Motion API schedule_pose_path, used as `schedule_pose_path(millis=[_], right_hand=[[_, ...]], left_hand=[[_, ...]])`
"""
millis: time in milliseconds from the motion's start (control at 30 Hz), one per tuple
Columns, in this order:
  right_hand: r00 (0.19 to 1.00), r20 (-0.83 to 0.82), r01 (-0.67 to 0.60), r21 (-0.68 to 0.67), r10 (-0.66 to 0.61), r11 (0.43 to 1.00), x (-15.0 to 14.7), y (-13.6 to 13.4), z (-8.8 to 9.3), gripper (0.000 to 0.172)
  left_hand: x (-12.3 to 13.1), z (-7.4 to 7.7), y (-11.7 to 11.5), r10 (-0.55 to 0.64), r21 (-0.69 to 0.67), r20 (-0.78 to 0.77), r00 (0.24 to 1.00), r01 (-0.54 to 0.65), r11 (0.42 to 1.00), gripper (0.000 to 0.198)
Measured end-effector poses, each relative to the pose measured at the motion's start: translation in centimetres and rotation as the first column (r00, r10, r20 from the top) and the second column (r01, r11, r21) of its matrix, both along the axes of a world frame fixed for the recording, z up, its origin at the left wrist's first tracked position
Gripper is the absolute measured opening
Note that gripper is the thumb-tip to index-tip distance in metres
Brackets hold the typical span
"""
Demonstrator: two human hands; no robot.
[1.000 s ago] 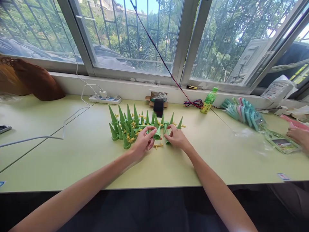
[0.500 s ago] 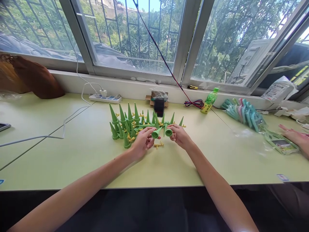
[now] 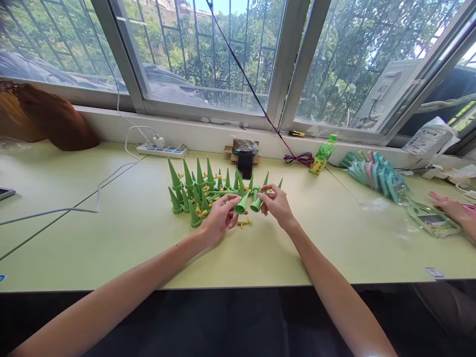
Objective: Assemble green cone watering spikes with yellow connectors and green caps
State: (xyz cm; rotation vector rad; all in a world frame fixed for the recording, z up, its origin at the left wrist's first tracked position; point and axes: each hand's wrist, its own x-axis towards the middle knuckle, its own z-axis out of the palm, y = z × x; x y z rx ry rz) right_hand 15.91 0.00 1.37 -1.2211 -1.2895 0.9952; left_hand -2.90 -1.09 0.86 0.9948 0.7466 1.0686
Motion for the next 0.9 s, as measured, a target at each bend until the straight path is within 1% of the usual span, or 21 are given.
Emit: schedule_pose_path(millis=[67,133,233,300,367,433,533,600,633,667,733,767,800,833,867,900], right_hand=[[0.973,0.211,0.055,0.191,-0.096,0.98,0.1,-0.1,-0.2,0.032],[0.907,0.37,0.066,0.349,-0.203,0.935,0.3,0.0,-0.4,0.032],[0.784,0.532,0.027,0.486,-0.319,0.874,1.1,0.4,-0.9,0.027],[0.715,0.616,-0.028,0.499,-0.332,0.866,1.7,0.8,-1.2,0.024],[0.655,0.692,-0.075,0.457,-0.302,0.886,2.1,1.1,-1.5,0.024],[0.601,0.745,-0.085,0.418,-0.288,0.905,2.3,1.3,-1.7,0.025],[0.553,0.77,-0.059,0.417,-0.318,0.907,2.4,1.2,-1.6,0.028],[0.542,0.749,-0.028,0.468,-0.38,0.883,2.2,1.0,-1.4,0.028],[0.536,0.723,-0.002,0.517,-0.436,0.856,2.1,0.8,-1.3,0.027],[0.53,0.681,0.033,0.578,-0.505,0.815,1.9,0.6,-1.1,0.027],[0.513,0.568,0.108,0.702,-0.644,0.704,1.3,0.2,-0.8,0.025],[0.508,0.523,0.132,0.738,-0.685,0.661,0.9,-0.1,-0.8,0.024],[0.507,0.514,0.132,0.747,-0.692,0.651,0.5,-0.3,-0.8,0.023],[0.51,0.554,0.1,0.721,-0.658,0.685,0.0,-0.4,-0.8,0.022],[0.511,0.635,0.038,0.657,-0.58,0.753,-0.5,-0.5,-1.0,0.022],[0.494,0.724,-0.026,0.566,-0.482,0.824,-1.0,-0.6,-1.1,0.023]], left_hand=[[0.0,-0.1,0.0,0.007,0.027,-0.014,1.0,-0.006,1.0,0.033],[0.1,-0.2,0.0,0.014,0.047,-0.025,1.0,-0.012,0.999,0.033],[0.1,-0.3,0.0,0.023,0.067,-0.033,0.999,-0.021,0.998,0.031],[0.1,-0.3,0.0,0.025,0.074,-0.036,0.999,-0.023,0.997,0.03],[0.1,-0.3,0.0,0.029,0.077,-0.039,0.999,-0.026,0.997,0.03],[0.1,-0.3,0.0,0.037,0.077,-0.042,0.998,-0.034,0.996,0.029],[0.1,-0.1,-0.1,0.049,0.074,-0.047,0.998,-0.045,0.996,0.029],[0.0,0.1,-0.2,0.049,0.073,-0.058,0.997,-0.045,0.996,0.028],[0.0,0.1,-0.3,0.049,0.073,-0.063,0.997,-0.044,0.996,0.028],[0.0,0.2,-0.3,0.05,0.074,-0.067,0.996,-0.045,0.996,0.028],[-0.1,0.2,-0.4,0.056,0.077,-0.07,0.996,-0.05,0.996,0.028],[0.0,0.2,-0.4,0.056,0.08,-0.069,0.996,-0.051,0.996,0.029],[0.0,0.2,-0.3,0.054,0.083,-0.066,0.996,-0.049,0.995,0.029],[0.0,0.2,-0.3,0.05,0.086,-0.062,0.997,-0.045,0.995,0.03],[0.0,0.2,-0.3,0.046,0.09,-0.058,0.997,-0.041,0.995,0.031],[0.0,0.1,-0.3,0.043,0.092,-0.056,0.998,-0.038,0.995,0.032]])
